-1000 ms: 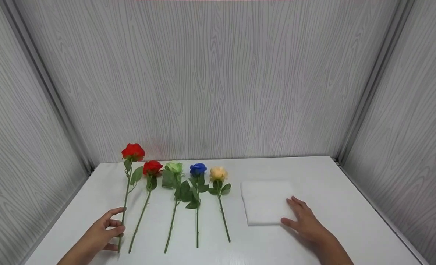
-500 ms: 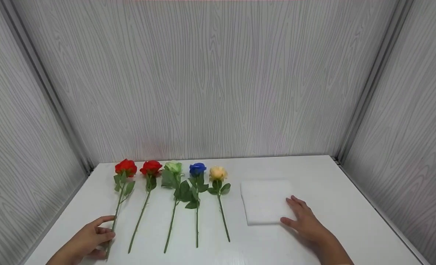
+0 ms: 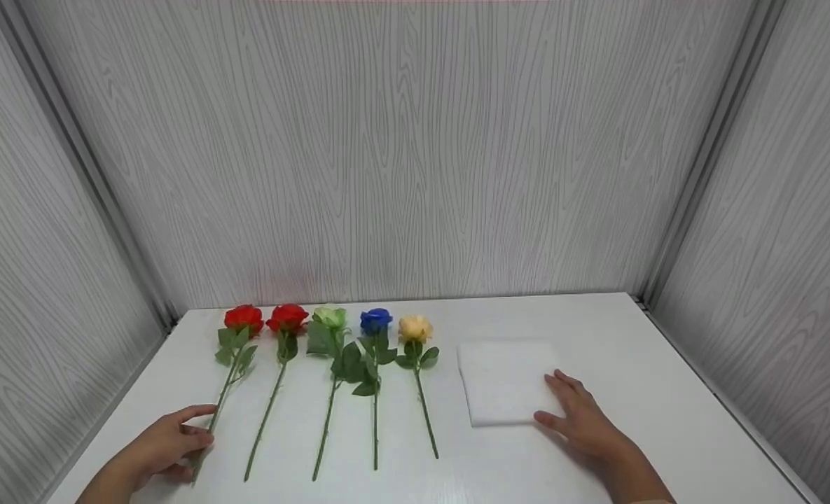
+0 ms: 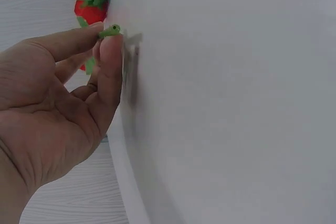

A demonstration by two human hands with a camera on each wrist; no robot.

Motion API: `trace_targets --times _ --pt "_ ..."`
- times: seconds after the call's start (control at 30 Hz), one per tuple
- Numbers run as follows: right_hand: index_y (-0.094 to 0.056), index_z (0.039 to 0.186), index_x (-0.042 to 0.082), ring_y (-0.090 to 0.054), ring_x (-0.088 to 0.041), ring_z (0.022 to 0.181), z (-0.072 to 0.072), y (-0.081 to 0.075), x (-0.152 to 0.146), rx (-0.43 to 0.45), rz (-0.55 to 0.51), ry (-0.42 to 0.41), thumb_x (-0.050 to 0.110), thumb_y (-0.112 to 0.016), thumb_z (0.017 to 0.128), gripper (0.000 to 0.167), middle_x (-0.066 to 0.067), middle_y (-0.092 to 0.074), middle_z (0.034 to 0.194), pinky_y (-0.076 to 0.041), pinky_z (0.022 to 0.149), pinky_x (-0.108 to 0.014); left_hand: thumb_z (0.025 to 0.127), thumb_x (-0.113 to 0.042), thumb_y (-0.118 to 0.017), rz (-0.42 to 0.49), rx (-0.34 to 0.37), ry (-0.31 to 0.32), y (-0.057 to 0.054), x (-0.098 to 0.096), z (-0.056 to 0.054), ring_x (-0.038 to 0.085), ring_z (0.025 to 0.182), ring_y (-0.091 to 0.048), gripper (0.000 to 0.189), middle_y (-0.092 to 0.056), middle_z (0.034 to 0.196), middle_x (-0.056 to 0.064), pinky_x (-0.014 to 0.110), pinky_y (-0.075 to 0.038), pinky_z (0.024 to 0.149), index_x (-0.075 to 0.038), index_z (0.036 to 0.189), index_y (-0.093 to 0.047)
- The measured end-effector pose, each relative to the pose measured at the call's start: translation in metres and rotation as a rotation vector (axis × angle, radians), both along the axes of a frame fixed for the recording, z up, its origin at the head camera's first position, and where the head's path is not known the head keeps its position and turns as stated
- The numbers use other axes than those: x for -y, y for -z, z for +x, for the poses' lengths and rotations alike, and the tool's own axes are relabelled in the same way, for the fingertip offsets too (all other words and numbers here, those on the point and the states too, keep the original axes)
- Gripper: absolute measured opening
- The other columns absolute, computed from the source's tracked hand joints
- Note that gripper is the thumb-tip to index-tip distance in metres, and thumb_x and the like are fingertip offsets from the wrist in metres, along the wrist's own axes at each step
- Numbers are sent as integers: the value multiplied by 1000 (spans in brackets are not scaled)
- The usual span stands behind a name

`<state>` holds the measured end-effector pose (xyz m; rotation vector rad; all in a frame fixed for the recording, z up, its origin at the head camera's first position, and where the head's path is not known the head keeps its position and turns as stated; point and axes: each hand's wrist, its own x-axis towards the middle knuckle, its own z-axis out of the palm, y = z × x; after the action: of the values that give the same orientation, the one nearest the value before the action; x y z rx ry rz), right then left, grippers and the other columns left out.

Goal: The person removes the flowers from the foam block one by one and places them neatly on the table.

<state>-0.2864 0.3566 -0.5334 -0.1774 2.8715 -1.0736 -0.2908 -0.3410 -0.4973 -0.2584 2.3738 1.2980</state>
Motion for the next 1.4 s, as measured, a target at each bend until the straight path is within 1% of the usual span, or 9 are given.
trace_targets --times 0.2,0.4,0.47,0.67,0.77,0.87,1.17,1.27,1.4 --pt "-33 167 -1 -15 -54 165 0 1 -1 -6 -12 -9 47 -74 102 91 -27 -21 178 -17 134 -71 105 -13 -70 -79 -28 25 1 -1 -6 20 98 -66 69 -70 125 18 35 -65 71 -2 164 -37" --pt "-32 169 2 -13 -53 166 0 0 -1 4 -3 -5 49 -73 102 92 -25 -19 179 -15 134 -71 103 -10 -72 -145 -55 84 0 -5 -8 22 99 -67 70 -70 125 20 37 -65 70 2 162 -37" --pt "-32 169 2 -13 -53 166 0 0 0 1 0 -1 49 -74 101 92 -25 -19 179 -15 135 -70 101 -11 -73 -162 -59 85 -1 -6 -9 21 98 -67 71 -70 123 20 37 -65 70 2 162 -38" --pt "-33 168 1 -14 -53 166 0 0 1 -5 8 -1 48 -74 101 91 -26 -21 178 -16 134 -70 99 -10 -73 -234 -83 86 -1 -7 -11 18 82 -64 69 -72 115 16 34 -60 64 2 160 -41" --pt "-32 168 1 -14 -53 165 0 0 1 3 15 -3 49 -73 102 91 -26 -20 178 -17 134 -71 99 -9 -71 -248 -92 92 1 -8 -11 16 72 -60 69 -72 112 15 32 -58 62 3 160 -41" --pt "-32 168 1 -13 -54 165 0 1 0 7 9 -3 49 -74 102 91 -26 -19 178 -17 134 -72 99 -8 -70 -255 -91 94 2 -9 -11 13 66 -57 68 -71 110 14 30 -56 61 3 160 -41" --pt "-32 167 -1 -14 -57 163 -2 0 -3 6 -12 -31 45 -74 102 90 -29 -19 176 -17 133 -73 99 -7 -69 -326 -124 108 2 -11 -5 18 72 -65 66 -71 102 13 29 -56 60 6 158 -42" --pt "-32 166 -2 -16 -58 162 -2 -2 -3 4 -5 -39 44 -75 102 90 -31 -20 175 -19 132 -74 98 -7 -70 -340 -153 104 1 -12 -3 17 70 -65 66 -70 102 13 30 -55 60 7 157 -42" --pt "-32 167 0 -17 -58 162 -3 -7 0 26 30 -27 48 -76 101 93 -31 -19 176 -23 130 -74 98 -6 -71 -382 -215 124 1 -12 -1 18 76 -65 67 -69 104 13 32 -55 64 9 156 -41"
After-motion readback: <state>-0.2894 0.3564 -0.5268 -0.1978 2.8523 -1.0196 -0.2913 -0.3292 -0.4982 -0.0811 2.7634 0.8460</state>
